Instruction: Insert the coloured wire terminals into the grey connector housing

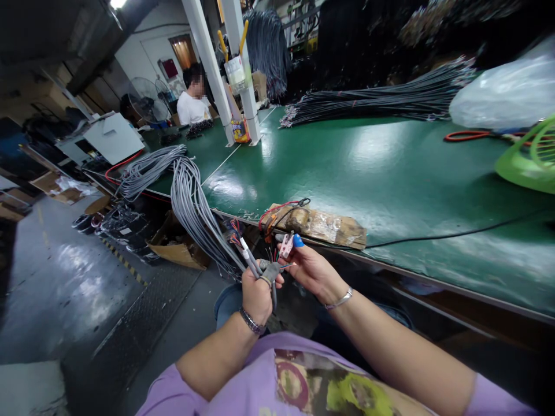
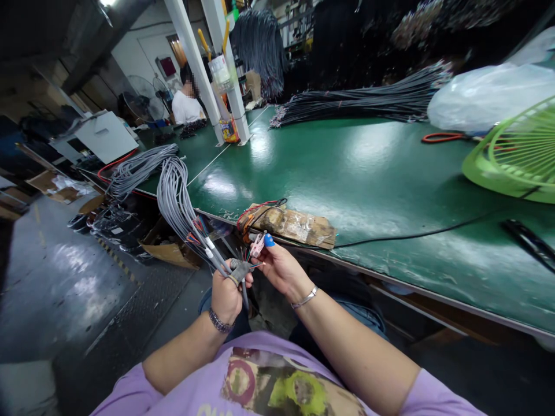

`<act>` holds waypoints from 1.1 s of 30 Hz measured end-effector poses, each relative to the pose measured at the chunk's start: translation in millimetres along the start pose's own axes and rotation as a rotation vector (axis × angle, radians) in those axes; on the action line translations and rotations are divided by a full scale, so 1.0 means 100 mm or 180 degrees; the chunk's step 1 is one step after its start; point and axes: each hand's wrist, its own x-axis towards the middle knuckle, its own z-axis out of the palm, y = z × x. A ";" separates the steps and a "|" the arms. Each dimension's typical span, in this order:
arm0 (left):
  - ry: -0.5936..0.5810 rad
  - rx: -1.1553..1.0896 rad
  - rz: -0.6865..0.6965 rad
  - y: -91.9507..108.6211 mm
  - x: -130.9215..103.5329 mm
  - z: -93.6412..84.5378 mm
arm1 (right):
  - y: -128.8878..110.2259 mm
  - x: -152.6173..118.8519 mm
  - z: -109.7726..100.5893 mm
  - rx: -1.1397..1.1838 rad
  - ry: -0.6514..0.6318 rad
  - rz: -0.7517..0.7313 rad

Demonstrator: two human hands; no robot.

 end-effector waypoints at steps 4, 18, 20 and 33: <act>-0.0041 0.0005 0.0055 -0.01 0.00 0.00 | 0.00 -0.01 0.02 0.0018 -0.0080 0.0064; -0.0098 0.0090 -0.0045 0.00 0.01 0.02 | 0.02 0.01 0.01 -0.0065 -0.0107 -0.0129; -0.0095 0.0117 -0.0028 0.00 0.00 0.01 | 0.02 0.01 0.00 -0.0033 -0.0025 -0.0119; -0.0093 0.0117 0.0017 0.01 -0.02 -0.01 | 0.00 -0.03 0.01 0.0037 -0.0068 0.0077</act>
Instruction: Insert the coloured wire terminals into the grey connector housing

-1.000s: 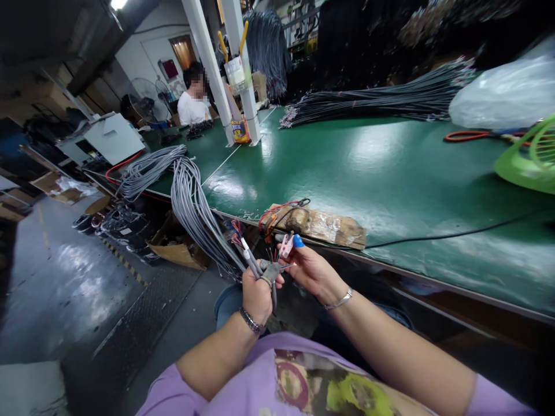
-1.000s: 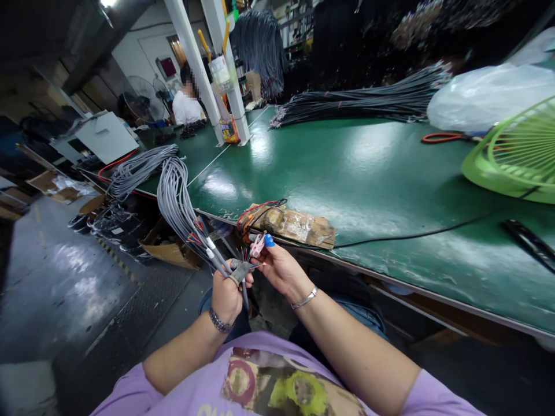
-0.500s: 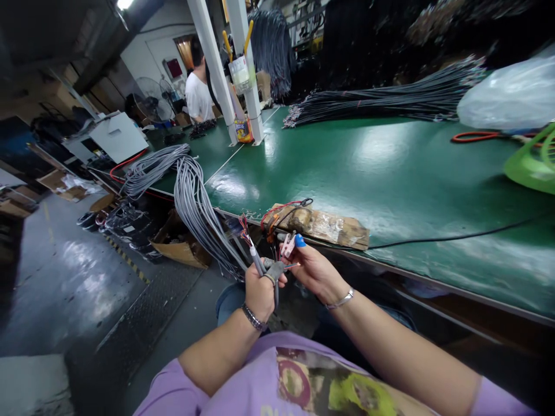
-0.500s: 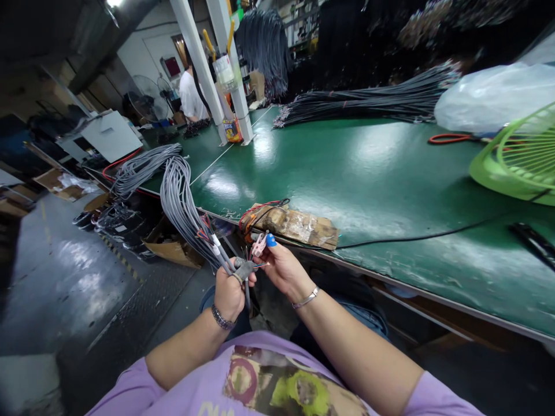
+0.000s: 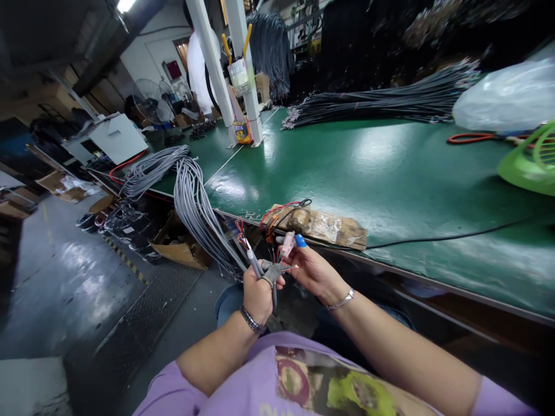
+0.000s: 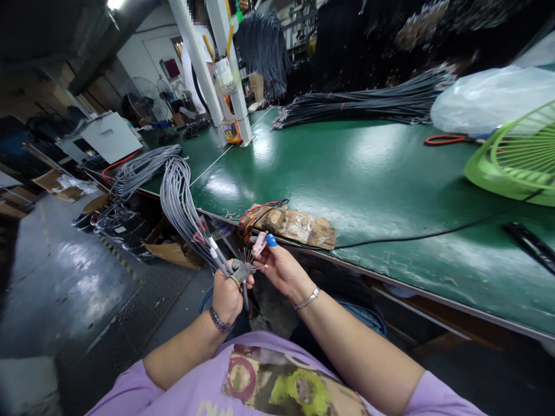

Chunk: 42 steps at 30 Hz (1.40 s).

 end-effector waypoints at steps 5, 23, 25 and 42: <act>-0.0002 0.0017 0.0024 -0.01 -0.05 -0.07 | 0.00 -0.10 -0.09 -0.0066 -0.0318 0.0392; -0.1305 0.0924 -0.0993 0.04 -0.02 -0.27 | -0.11 -0.33 -0.03 -0.3226 -0.1054 -0.0942; -0.1036 0.0755 -0.0883 0.02 -0.01 -0.29 | -0.08 -0.33 -0.09 -0.2826 -0.0569 -0.0802; -0.1226 0.1079 -0.0490 -0.13 -0.10 -0.31 | 0.18 -0.39 0.00 -0.2304 -0.0300 -0.0222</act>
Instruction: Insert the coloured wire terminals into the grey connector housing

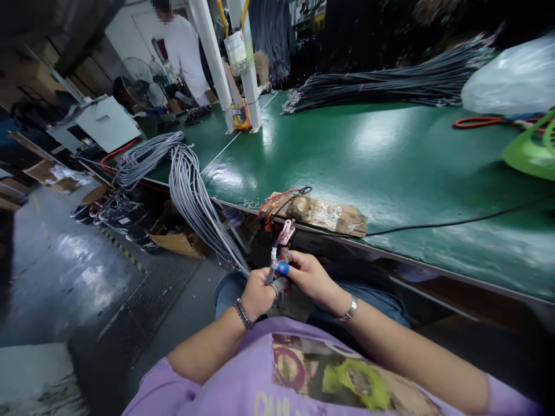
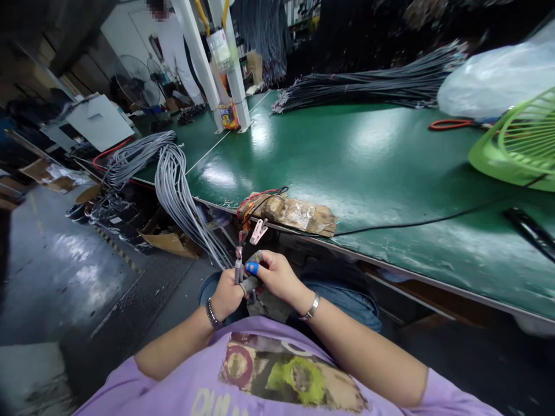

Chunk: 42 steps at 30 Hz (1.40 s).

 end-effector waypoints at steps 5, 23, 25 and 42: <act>0.0295 -0.0430 -0.0028 -0.06 0.00 0.02 | -0.01 0.07 -0.03 0.0239 -0.0142 0.0163; 0.0488 -0.0603 0.0204 -0.09 0.06 -0.03 | -0.14 0.03 0.01 0.0284 -0.0259 0.0040; 0.0595 -0.0676 0.0256 -0.08 0.06 -0.02 | -0.14 0.03 0.02 0.0315 -0.0181 0.0019; 0.0892 -0.1080 0.0065 0.05 0.04 0.01 | -0.06 0.05 -0.01 0.0145 0.0376 -0.0023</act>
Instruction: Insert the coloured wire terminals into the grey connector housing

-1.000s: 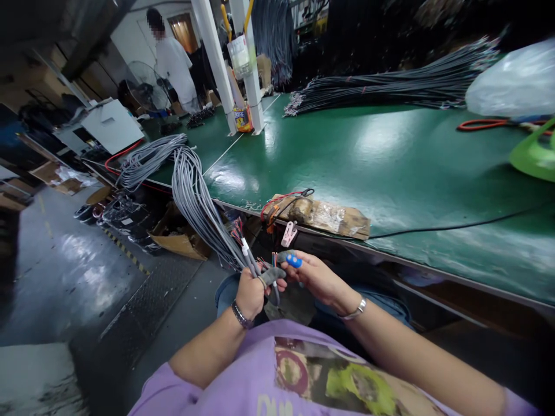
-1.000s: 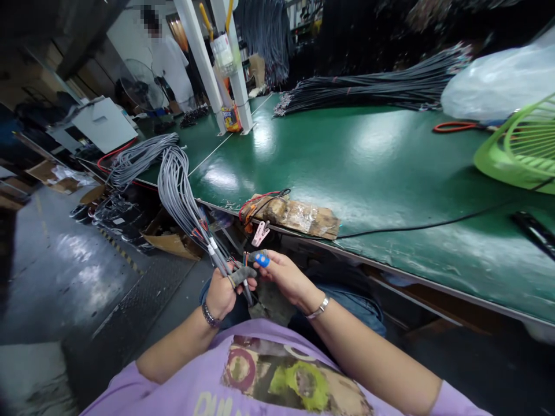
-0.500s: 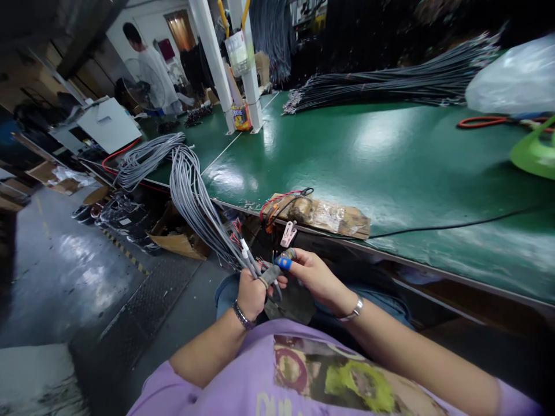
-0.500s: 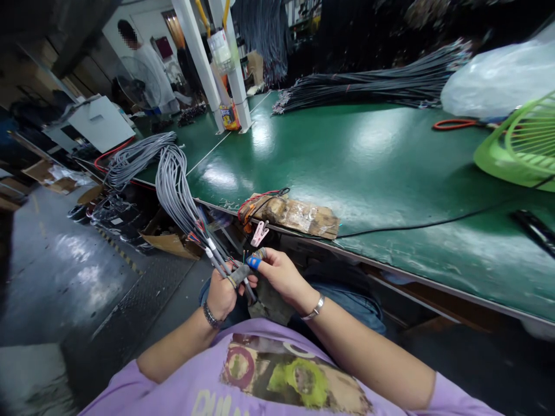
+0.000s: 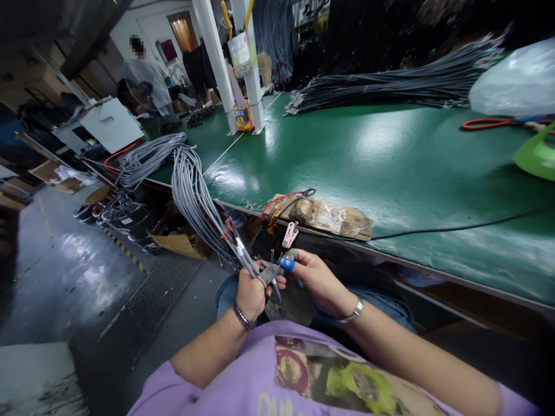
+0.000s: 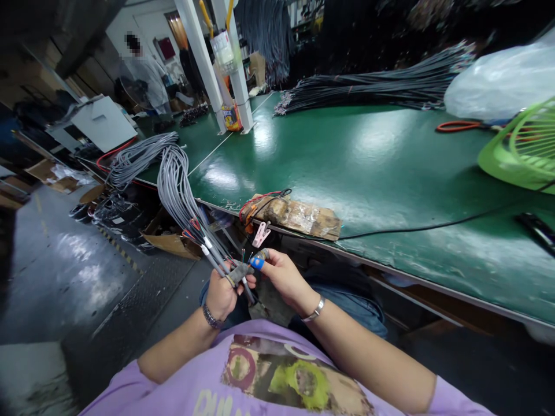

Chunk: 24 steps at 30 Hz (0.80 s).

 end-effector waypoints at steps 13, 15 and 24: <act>-0.0049 0.0316 0.0019 -0.03 -0.01 0.00 | -0.11 0.00 0.08 0.0097 -0.0781 0.0087; -0.0042 0.0319 0.0024 -0.04 -0.01 -0.01 | -0.13 0.00 0.10 0.0155 -0.0783 0.0110; 0.0026 0.0271 0.0091 -0.05 -0.01 -0.02 | -0.04 0.00 0.10 0.0276 -0.0414 0.0120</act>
